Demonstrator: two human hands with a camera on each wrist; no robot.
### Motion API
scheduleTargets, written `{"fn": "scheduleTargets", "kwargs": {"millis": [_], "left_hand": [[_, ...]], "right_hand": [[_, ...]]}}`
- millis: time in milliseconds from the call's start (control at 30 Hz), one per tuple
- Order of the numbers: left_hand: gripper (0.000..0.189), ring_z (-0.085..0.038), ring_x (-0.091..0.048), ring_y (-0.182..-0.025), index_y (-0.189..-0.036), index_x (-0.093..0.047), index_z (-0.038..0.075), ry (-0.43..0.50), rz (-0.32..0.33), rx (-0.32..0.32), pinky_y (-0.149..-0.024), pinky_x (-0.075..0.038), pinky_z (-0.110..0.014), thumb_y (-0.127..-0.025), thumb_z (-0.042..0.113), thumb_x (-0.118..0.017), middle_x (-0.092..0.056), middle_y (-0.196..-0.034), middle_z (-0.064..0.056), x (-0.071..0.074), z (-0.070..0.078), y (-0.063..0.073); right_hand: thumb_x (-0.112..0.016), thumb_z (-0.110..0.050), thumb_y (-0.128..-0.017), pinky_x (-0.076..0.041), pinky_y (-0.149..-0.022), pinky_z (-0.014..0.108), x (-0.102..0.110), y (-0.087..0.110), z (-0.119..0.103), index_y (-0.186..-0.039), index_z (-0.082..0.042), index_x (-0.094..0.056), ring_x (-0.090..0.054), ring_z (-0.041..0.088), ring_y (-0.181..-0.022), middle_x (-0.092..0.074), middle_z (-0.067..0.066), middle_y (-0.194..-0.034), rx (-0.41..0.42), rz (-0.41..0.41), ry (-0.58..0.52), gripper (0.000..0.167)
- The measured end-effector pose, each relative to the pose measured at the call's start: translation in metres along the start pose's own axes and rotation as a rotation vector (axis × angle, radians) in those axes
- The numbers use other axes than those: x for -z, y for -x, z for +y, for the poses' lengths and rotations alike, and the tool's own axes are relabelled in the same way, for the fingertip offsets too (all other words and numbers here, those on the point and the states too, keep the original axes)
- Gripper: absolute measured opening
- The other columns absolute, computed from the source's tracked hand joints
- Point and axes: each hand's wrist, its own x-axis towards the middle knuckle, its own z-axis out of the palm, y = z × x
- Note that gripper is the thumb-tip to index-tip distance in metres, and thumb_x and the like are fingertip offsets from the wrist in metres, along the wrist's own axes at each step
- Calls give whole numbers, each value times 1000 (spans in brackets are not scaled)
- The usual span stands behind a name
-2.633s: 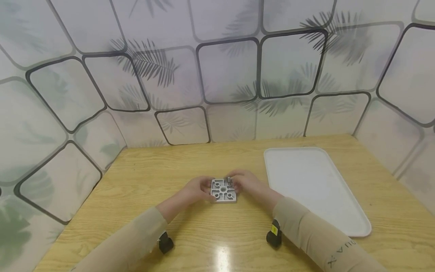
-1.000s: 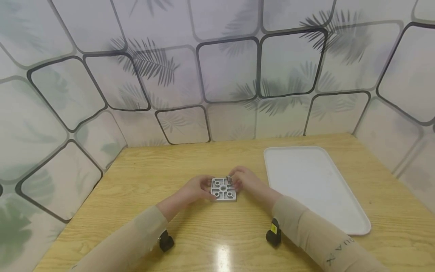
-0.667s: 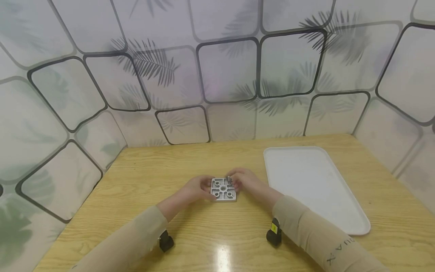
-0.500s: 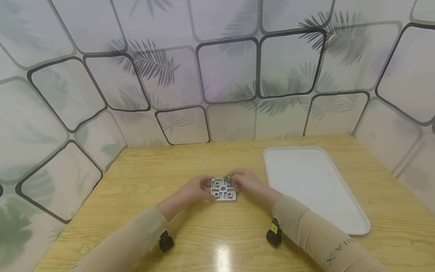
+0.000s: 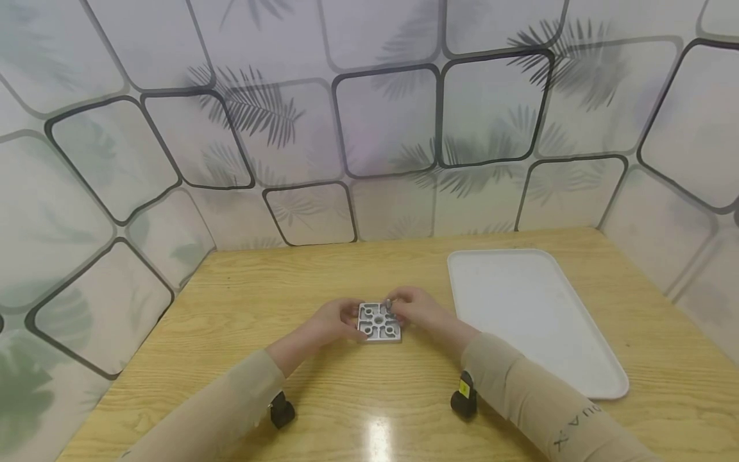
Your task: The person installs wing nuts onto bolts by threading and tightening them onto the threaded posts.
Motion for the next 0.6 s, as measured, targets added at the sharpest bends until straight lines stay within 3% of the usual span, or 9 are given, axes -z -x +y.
{"fn": "scheduleTargets", "kwargs": {"millis": [333, 600], "left_hand": [[77, -18, -62, -98, -149, -55, -2, 5, 0, 8, -88, -56, -28, -80, -2, -88, -66, -123, -13, 0, 1, 0], [76, -19, -62, -98, -149, -56, -1, 10, 0, 10, -87, -55, -28, -80, -2, -88, -66, -123, -13, 0, 2, 1]], "right_hand": [[-63, -4, -96, -53, -68, 20, -2, 2, -2, -121, 8, -65, -58, 11, -79, -62, 0, -86, 11, 28, 53, 28], [-68, -5, -95, -52, -64, 19, -3, -1, 2, -114, 6, -65, -56, 11, -76, -58, -1, -82, 28, 56, 35, 22]]}}
